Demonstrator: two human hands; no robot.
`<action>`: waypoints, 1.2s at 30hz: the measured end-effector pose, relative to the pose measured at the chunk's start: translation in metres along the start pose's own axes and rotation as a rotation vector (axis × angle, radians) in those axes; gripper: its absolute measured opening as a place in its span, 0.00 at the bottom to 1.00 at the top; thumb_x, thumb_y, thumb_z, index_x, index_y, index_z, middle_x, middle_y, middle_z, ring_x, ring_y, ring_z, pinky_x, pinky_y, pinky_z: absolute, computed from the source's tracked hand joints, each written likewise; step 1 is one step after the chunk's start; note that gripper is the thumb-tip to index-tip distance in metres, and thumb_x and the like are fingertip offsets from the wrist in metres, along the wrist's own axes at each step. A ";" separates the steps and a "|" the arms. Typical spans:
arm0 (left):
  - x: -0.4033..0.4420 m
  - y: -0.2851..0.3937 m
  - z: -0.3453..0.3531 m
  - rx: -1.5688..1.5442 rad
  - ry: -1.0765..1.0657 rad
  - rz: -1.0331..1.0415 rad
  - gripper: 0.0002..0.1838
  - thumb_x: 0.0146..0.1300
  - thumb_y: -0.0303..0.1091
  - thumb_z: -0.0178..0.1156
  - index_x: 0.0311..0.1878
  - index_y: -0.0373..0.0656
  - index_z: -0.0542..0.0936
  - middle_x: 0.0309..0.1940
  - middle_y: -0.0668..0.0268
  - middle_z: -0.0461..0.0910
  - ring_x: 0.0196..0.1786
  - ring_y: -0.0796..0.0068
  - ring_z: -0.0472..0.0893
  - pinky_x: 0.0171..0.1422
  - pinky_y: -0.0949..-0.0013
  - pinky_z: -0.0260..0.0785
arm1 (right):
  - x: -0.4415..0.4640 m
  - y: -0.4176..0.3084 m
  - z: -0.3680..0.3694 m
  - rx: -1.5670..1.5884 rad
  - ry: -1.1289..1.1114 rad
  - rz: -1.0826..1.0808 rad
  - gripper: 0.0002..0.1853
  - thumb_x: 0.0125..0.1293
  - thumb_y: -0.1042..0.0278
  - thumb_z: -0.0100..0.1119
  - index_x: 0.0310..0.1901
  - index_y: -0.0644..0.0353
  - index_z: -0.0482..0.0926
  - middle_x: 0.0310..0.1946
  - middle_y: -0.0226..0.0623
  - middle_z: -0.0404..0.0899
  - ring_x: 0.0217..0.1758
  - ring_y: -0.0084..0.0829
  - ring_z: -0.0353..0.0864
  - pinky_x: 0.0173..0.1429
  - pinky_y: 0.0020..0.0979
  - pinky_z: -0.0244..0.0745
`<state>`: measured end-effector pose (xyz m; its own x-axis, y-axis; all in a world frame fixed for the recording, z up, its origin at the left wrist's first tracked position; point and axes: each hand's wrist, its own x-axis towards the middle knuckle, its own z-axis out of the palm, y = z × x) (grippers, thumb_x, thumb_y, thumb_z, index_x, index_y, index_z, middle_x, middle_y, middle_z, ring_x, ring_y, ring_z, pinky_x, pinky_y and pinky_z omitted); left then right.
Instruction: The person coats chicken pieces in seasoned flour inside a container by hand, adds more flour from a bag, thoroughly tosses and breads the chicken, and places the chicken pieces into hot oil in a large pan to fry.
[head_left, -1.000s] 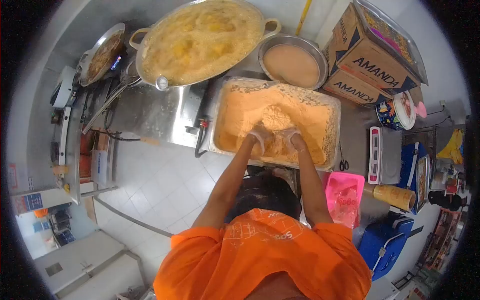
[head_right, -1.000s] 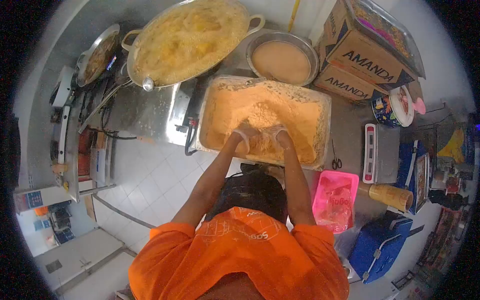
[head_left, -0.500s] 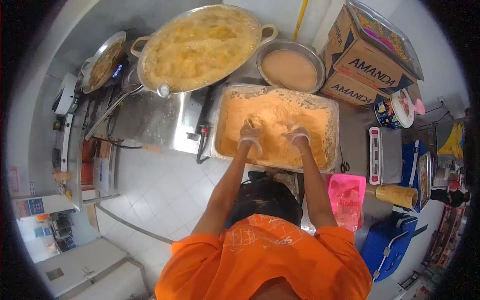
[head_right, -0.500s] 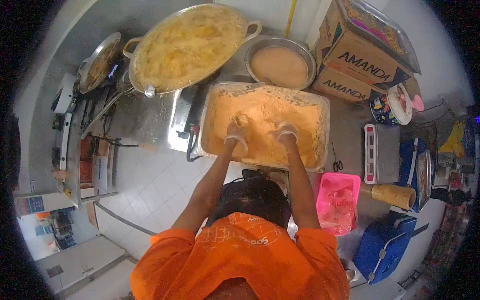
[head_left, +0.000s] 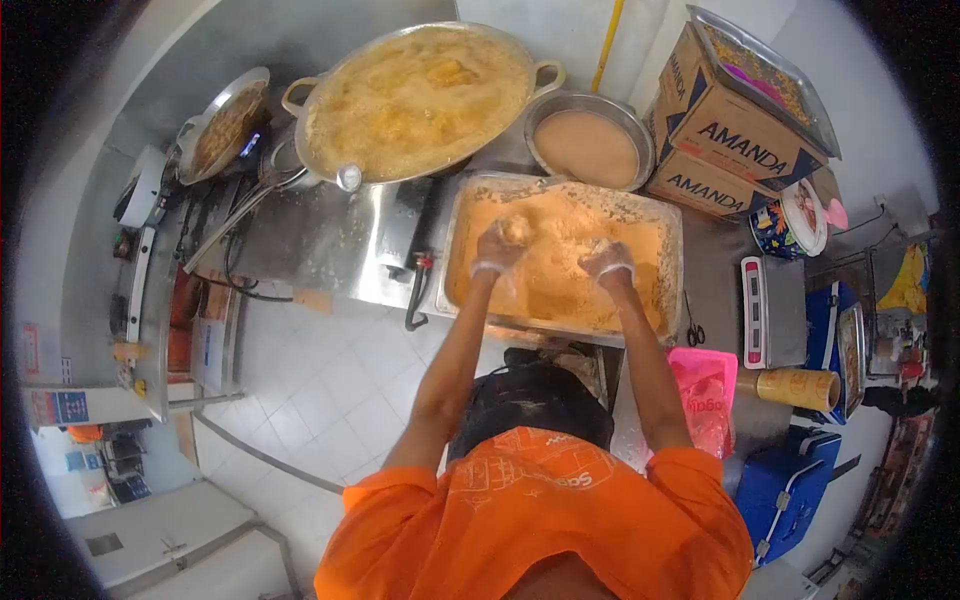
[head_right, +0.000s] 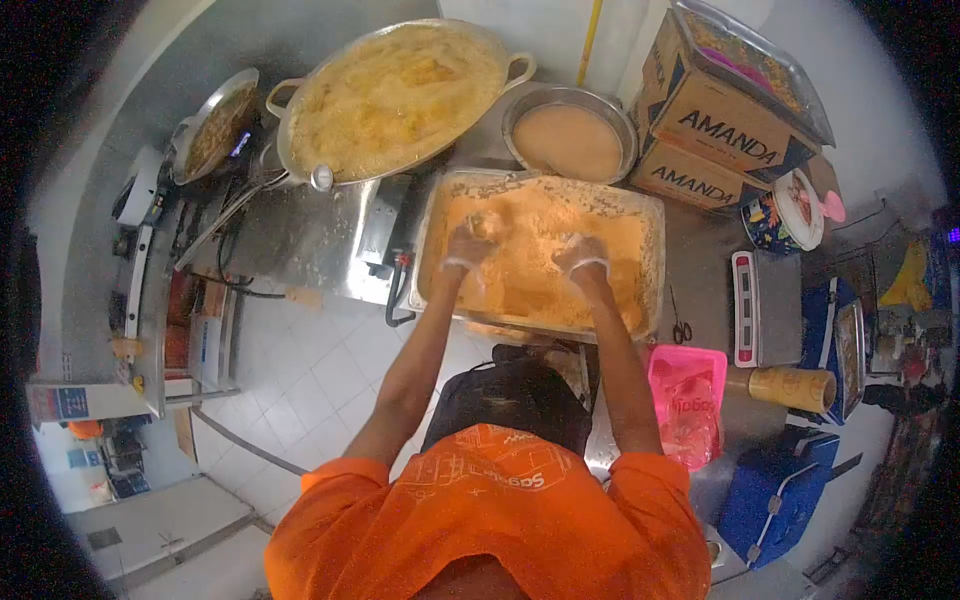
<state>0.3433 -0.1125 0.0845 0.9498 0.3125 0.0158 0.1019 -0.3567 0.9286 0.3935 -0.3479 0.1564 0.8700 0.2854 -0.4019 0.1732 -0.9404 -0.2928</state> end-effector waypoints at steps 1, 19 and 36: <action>0.002 0.016 -0.009 0.169 0.004 0.047 0.21 0.54 0.39 0.60 0.51 0.47 0.74 0.44 0.60 0.79 0.45 0.62 0.79 0.51 0.62 0.71 | 0.008 0.005 -0.006 0.052 -0.041 0.016 0.21 0.58 0.51 0.55 0.44 0.59 0.78 0.35 0.42 0.81 0.39 0.38 0.78 0.44 0.40 0.71; 0.079 0.279 -0.147 0.523 0.097 0.259 0.24 0.43 0.47 0.67 0.42 0.43 0.79 0.34 0.55 0.80 0.38 0.56 0.79 0.44 0.62 0.73 | 0.046 -0.121 -0.252 -0.792 0.560 -0.824 0.16 0.58 0.53 0.56 0.36 0.58 0.78 0.34 0.41 0.80 0.36 0.43 0.78 0.47 0.40 0.71; 0.215 0.251 -0.146 1.140 0.027 0.145 0.14 0.55 0.36 0.54 0.45 0.52 0.80 0.38 0.62 0.81 0.41 0.64 0.81 0.37 0.65 0.73 | 0.281 -0.214 -0.207 -0.183 0.355 -0.839 0.13 0.54 0.65 0.56 0.40 0.62 0.79 0.38 0.47 0.78 0.43 0.43 0.76 0.47 0.37 0.70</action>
<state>0.5297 -0.0062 0.3747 0.9691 0.2177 0.1158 0.2142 -0.9759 0.0422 0.6966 -0.1044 0.2859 0.5117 0.8406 0.1776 0.8538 -0.4746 -0.2138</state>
